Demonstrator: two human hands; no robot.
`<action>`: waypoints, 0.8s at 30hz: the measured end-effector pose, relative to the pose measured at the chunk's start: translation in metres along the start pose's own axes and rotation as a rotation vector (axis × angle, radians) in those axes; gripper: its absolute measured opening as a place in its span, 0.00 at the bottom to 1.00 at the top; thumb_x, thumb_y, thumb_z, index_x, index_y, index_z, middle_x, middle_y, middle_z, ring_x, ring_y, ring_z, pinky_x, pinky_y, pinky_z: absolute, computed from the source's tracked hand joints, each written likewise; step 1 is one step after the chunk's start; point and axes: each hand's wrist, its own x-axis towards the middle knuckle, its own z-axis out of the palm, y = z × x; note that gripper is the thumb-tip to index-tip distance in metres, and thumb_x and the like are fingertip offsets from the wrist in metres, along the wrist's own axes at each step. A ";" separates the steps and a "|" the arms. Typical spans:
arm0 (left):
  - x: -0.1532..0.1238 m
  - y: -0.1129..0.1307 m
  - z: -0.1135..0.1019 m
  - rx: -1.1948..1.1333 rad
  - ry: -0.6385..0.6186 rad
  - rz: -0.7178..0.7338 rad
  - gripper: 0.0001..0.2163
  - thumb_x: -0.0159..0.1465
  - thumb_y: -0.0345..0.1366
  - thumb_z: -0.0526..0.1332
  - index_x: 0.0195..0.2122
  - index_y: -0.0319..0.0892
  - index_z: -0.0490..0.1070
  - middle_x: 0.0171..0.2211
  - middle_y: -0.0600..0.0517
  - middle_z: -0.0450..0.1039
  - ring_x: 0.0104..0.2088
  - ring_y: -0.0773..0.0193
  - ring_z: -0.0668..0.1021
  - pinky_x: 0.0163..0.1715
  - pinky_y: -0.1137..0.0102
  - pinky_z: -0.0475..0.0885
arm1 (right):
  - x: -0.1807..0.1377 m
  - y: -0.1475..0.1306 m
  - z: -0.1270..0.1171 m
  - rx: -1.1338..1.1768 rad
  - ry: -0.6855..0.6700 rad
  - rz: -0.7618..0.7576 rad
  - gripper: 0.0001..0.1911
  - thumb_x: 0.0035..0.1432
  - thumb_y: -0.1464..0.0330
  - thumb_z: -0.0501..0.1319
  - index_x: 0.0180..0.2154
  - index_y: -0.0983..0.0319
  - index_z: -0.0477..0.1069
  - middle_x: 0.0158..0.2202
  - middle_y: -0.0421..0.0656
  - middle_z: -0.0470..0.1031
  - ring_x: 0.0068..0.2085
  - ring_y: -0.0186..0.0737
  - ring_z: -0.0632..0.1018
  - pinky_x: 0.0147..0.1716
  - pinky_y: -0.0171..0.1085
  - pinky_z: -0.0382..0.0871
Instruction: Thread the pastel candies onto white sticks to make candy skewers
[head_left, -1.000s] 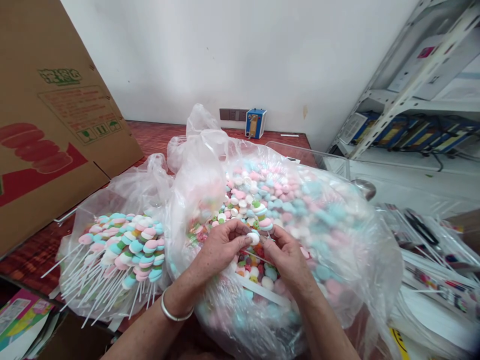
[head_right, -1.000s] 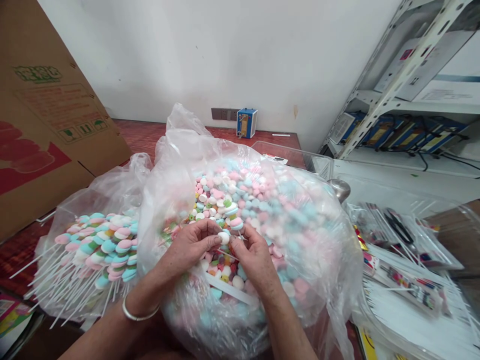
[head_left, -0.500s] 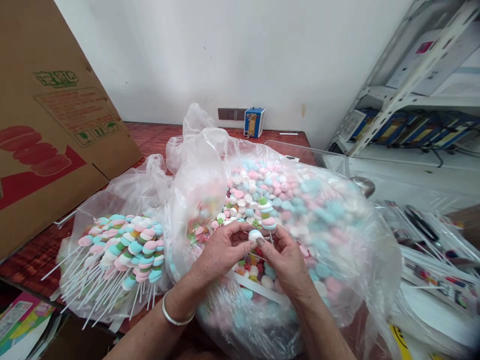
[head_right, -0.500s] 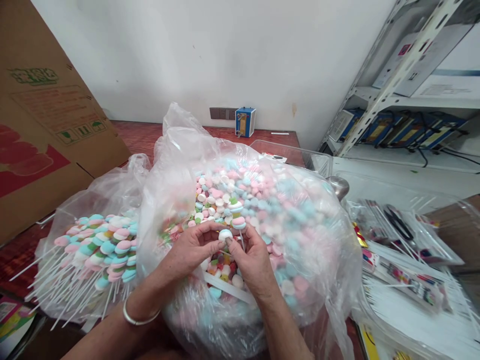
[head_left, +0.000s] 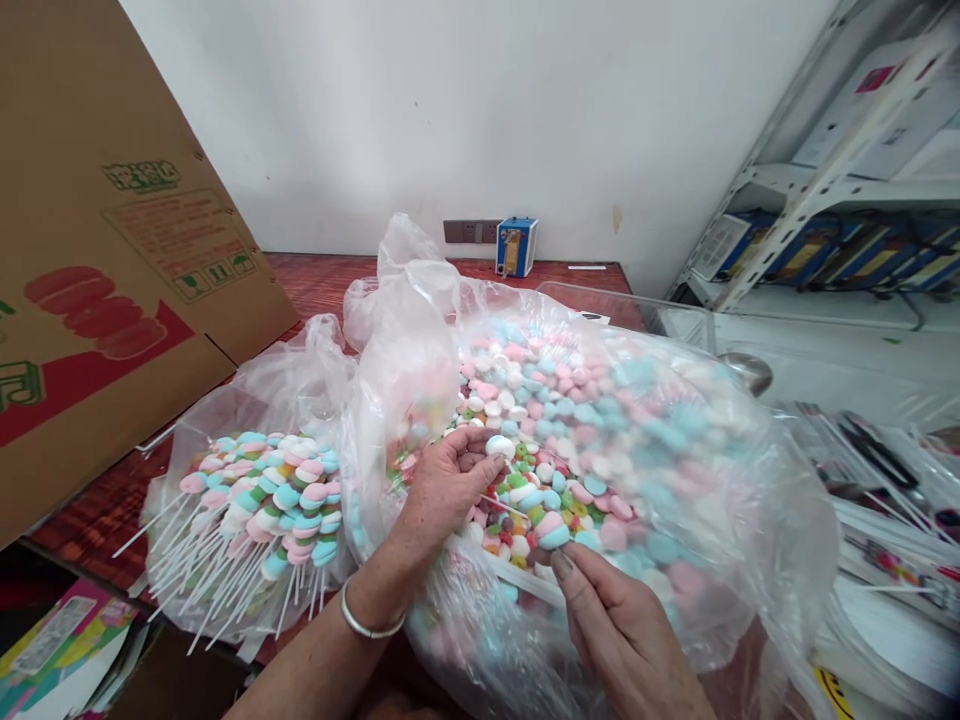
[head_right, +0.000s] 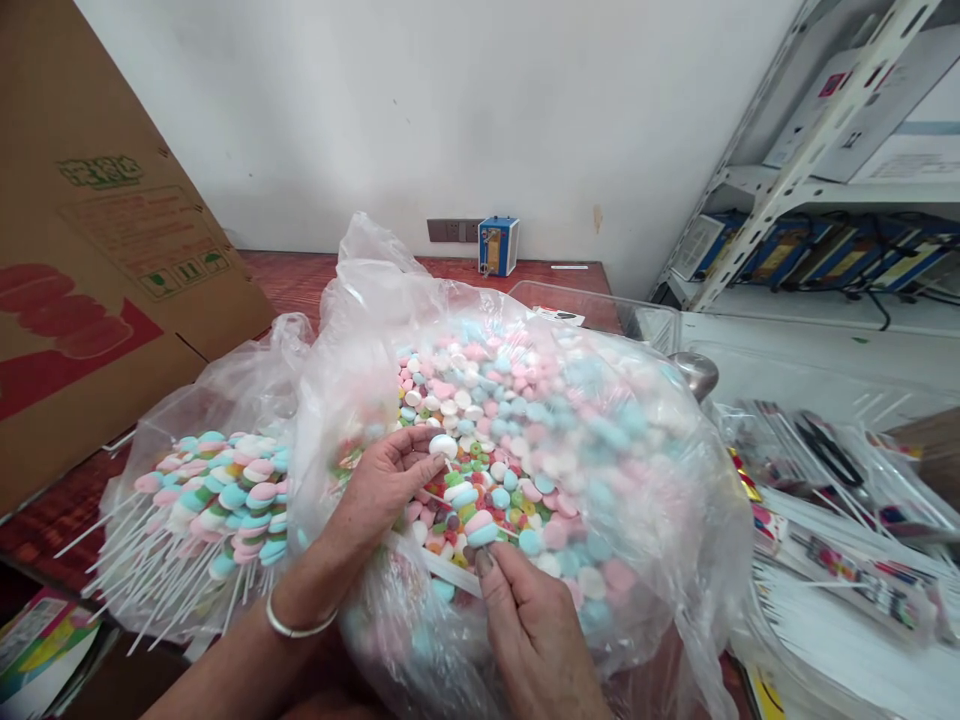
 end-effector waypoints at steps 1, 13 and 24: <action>-0.001 0.001 0.000 -0.001 -0.009 -0.007 0.19 0.53 0.36 0.72 0.45 0.39 0.76 0.38 0.49 0.82 0.32 0.63 0.83 0.29 0.71 0.80 | 0.000 0.000 0.001 0.010 -0.007 0.014 0.22 0.63 0.48 0.56 0.26 0.58 0.67 0.18 0.34 0.56 0.20 0.32 0.56 0.18 0.33 0.48; -0.004 -0.004 0.001 0.074 -0.060 -0.039 0.22 0.55 0.39 0.70 0.51 0.38 0.75 0.29 0.52 0.80 0.17 0.71 0.74 0.15 0.76 0.68 | 0.003 0.011 -0.004 0.194 -0.178 0.220 0.24 0.65 0.47 0.55 0.28 0.58 0.63 0.13 0.31 0.56 0.17 0.29 0.53 0.19 0.33 0.44; -0.006 -0.011 0.005 0.188 -0.089 0.133 0.14 0.58 0.34 0.67 0.46 0.38 0.78 0.30 0.50 0.80 0.27 0.66 0.78 0.26 0.74 0.74 | -0.001 -0.003 0.008 0.341 -0.157 0.269 0.23 0.67 0.50 0.52 0.37 0.63 0.70 0.11 0.29 0.56 0.16 0.29 0.52 0.20 0.33 0.46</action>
